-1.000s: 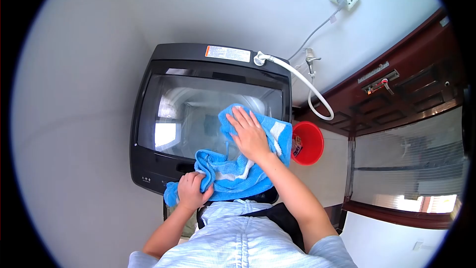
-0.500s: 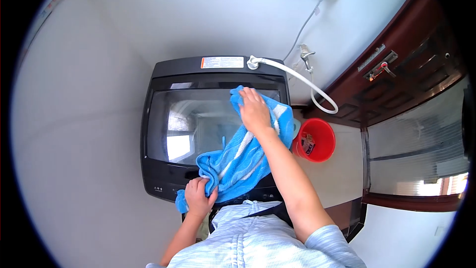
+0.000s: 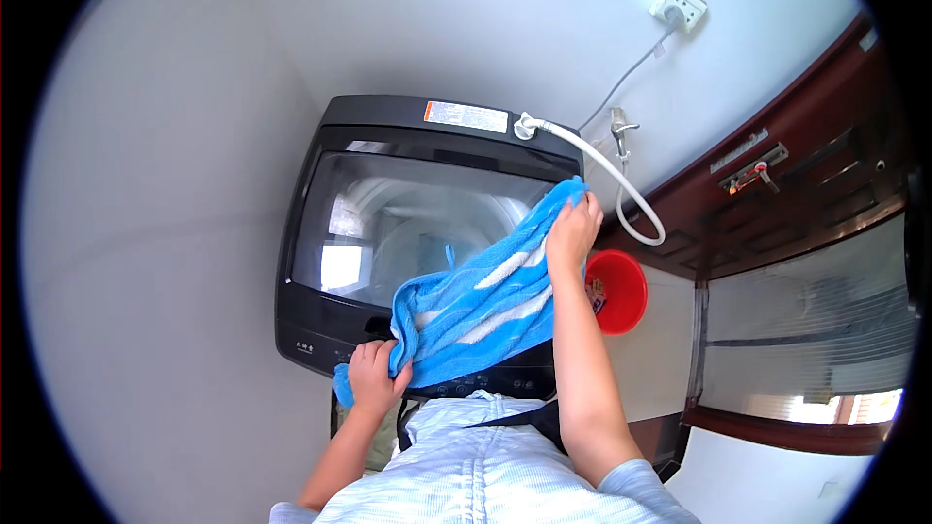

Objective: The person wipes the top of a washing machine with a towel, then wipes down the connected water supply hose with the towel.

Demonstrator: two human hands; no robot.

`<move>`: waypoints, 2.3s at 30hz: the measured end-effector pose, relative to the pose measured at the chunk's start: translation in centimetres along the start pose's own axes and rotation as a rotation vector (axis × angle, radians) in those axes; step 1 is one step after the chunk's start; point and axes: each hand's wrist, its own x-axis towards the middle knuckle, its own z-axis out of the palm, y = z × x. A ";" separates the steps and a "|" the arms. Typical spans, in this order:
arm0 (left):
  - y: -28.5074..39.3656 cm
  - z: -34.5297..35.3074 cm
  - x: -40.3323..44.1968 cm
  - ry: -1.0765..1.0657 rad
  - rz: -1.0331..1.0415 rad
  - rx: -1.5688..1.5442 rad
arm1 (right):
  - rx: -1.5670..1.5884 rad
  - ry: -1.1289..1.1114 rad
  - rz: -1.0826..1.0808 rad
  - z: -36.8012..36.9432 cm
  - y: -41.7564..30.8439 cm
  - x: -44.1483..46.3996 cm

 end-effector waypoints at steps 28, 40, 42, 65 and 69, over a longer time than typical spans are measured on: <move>0.0 0.2 0.1 -0.006 0.033 -0.030 | 0.141 -0.300 -0.484 5.2 -7.8 -2.4; -0.1 0.2 0.1 -0.028 0.058 -0.014 | 0.211 -0.430 -0.612 5.8 -10.9 -1.9; 0.1 0.1 0.1 -0.032 0.059 -0.002 | 0.182 -0.417 -0.544 4.9 -9.8 -1.8; 1.7 -1.0 2.5 -0.061 0.180 -0.210 | 0.553 -0.022 0.245 -1.2 6.0 1.2; 1.1 0.7 3.0 -0.040 0.080 -0.113 | -0.091 -0.357 -0.375 1.0 1.5 0.9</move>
